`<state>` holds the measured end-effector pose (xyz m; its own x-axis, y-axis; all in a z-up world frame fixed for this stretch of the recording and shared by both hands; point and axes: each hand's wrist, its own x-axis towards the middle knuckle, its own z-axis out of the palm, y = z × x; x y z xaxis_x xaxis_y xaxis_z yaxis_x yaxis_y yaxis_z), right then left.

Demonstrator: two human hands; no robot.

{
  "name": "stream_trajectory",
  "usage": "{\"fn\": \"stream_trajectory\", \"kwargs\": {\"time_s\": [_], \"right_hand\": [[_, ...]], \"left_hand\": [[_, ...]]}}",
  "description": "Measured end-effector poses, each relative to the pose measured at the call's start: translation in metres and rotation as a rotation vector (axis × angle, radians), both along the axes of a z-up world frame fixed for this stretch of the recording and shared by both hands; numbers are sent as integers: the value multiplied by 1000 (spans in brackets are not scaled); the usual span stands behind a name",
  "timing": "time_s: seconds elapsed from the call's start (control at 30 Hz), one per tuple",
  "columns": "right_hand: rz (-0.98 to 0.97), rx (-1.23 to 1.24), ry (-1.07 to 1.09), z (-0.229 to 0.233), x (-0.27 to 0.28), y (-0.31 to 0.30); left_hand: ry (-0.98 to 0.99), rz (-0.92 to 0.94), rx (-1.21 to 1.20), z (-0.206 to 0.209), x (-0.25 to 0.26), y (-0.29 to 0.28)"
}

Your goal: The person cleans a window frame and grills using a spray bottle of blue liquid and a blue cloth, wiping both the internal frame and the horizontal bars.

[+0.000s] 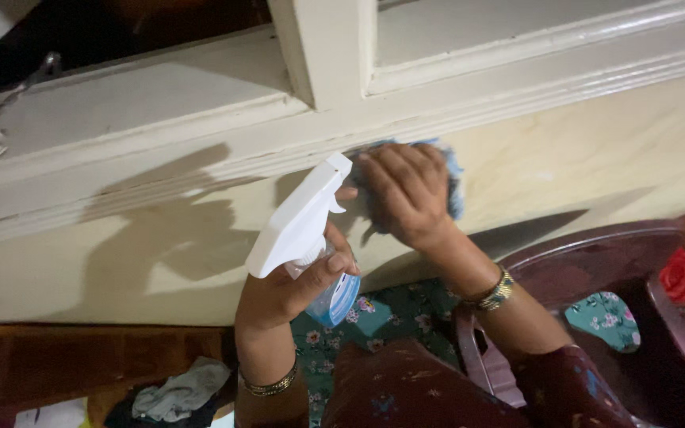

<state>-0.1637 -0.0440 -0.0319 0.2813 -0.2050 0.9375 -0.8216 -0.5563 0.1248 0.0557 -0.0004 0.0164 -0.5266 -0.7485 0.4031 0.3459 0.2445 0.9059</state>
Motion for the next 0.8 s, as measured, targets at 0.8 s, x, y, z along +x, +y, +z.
{"fn": "stream_trajectory", "kwargs": {"time_s": [0.8], "right_hand": [[-79, -209, -75, -12, -132, -13]], "left_hand": [[-105, -39, -162, 9, -59, -3]]}}
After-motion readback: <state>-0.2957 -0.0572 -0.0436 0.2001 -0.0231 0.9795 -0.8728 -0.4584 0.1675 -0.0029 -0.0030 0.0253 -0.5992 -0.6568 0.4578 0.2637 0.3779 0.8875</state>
